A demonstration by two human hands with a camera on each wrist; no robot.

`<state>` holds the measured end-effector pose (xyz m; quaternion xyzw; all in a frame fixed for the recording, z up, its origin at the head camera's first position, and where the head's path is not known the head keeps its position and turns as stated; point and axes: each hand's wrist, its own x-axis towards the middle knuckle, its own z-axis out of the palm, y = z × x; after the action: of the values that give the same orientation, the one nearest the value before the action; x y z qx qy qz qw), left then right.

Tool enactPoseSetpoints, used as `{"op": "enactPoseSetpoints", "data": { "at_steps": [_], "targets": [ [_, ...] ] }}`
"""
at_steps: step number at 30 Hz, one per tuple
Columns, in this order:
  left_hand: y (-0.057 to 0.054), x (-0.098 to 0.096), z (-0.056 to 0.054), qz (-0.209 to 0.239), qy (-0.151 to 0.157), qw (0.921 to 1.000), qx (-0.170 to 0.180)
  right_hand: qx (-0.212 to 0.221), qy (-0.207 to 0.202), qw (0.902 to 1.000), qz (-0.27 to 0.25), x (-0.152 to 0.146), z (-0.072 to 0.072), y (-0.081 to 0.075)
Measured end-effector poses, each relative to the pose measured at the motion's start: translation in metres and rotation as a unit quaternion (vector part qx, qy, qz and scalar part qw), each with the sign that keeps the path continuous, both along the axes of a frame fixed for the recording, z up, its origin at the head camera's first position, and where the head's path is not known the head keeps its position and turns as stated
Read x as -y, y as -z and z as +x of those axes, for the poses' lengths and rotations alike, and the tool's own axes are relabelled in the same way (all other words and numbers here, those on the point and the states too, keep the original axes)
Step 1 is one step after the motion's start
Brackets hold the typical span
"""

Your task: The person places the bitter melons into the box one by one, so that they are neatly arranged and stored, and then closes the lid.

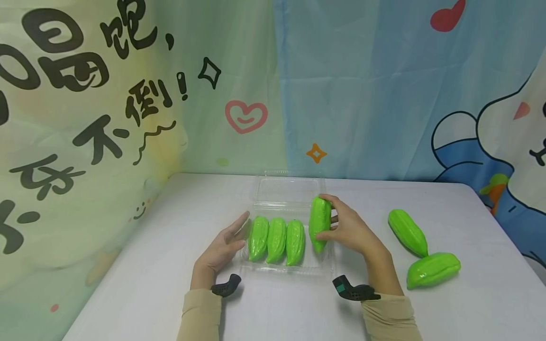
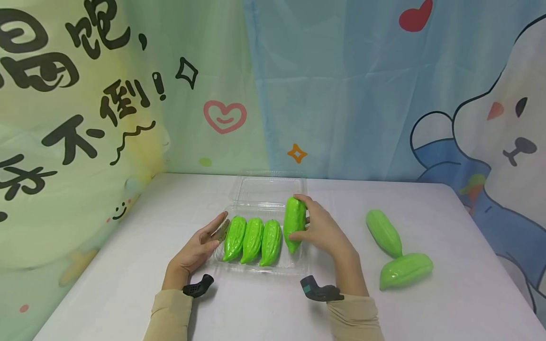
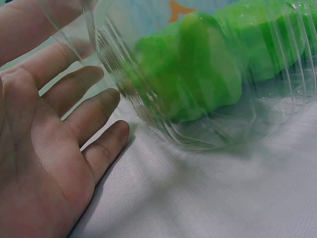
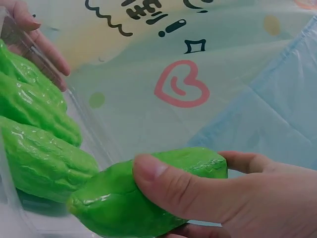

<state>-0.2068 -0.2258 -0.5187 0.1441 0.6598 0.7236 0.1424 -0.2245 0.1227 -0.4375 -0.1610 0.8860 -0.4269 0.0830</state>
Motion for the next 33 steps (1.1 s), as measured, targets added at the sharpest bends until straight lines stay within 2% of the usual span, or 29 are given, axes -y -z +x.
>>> {"op": "enactPoseSetpoints", "data": {
  "at_steps": [7, 15, 20, 27, 33],
  "targets": [
    [0.001, 0.0, 0.0, -0.007, -0.004, 1.0, 0.001, 0.004, -0.012, 0.9998, 0.017, 0.009, 0.003, -0.001],
    [0.002, 0.0, -0.001, -0.002, 0.001, 1.0, 0.0, -0.02, -0.018, 0.9975, 0.066, 0.016, 0.008, -0.002],
    [0.002, 0.0, -0.001, -0.001, 0.003, 1.0, -0.001, -0.02, -0.02, 0.9967, 0.076, 0.017, 0.009, -0.001],
    [0.001, 0.0, -0.001, -0.02, -0.009, 0.9997, 0.004, -0.043, -0.033, 0.9935, 0.1, 0.018, 0.009, -0.001],
    [0.0, 0.0, -0.001, -0.013, -0.01, 0.9999, 0.001, -0.042, -0.024, 0.993, 0.108, 0.021, 0.008, -0.002]
  ]
}}
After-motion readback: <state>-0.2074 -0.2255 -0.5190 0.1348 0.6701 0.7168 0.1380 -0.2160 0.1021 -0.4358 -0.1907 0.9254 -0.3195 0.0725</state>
